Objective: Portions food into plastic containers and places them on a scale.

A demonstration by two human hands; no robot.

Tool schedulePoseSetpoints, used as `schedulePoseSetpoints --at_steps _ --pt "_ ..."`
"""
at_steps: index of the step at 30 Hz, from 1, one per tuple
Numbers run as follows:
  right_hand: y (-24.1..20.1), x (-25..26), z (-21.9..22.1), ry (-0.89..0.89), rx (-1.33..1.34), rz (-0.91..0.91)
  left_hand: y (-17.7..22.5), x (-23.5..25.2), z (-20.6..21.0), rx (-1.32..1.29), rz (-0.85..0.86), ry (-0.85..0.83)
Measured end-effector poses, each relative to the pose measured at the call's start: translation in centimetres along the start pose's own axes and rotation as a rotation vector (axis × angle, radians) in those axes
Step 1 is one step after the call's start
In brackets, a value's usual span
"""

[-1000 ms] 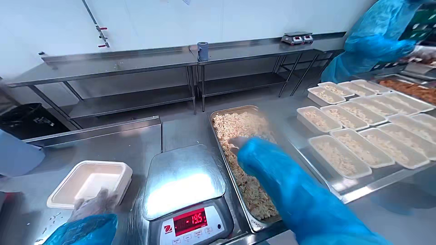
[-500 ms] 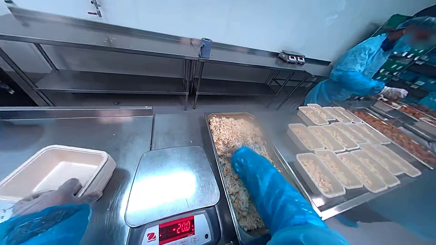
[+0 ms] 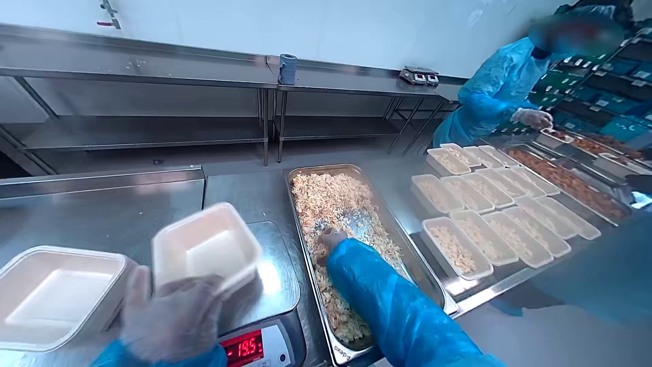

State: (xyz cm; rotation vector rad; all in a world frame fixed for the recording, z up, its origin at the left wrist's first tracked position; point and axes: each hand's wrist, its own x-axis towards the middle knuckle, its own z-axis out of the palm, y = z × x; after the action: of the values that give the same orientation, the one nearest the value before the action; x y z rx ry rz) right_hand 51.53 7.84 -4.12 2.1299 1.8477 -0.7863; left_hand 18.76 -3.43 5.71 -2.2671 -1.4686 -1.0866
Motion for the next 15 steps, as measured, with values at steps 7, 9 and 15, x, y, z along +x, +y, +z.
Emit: schedulePoseSetpoints --at_steps 7,9,15 --pt "6.5 -4.6 -1.2 0.013 0.334 -0.017 -1.8 -1.4 -1.3 -0.162 -0.085 -0.379" --pt "5.6 -8.2 -1.5 -0.058 0.292 -0.064 -5.1 -2.6 -1.2 -0.353 -0.162 -0.319" --pt "1.4 -8.1 1.4 -0.201 0.029 0.059 -3.6 -0.6 0.2 -0.786 -1.022 -0.417"
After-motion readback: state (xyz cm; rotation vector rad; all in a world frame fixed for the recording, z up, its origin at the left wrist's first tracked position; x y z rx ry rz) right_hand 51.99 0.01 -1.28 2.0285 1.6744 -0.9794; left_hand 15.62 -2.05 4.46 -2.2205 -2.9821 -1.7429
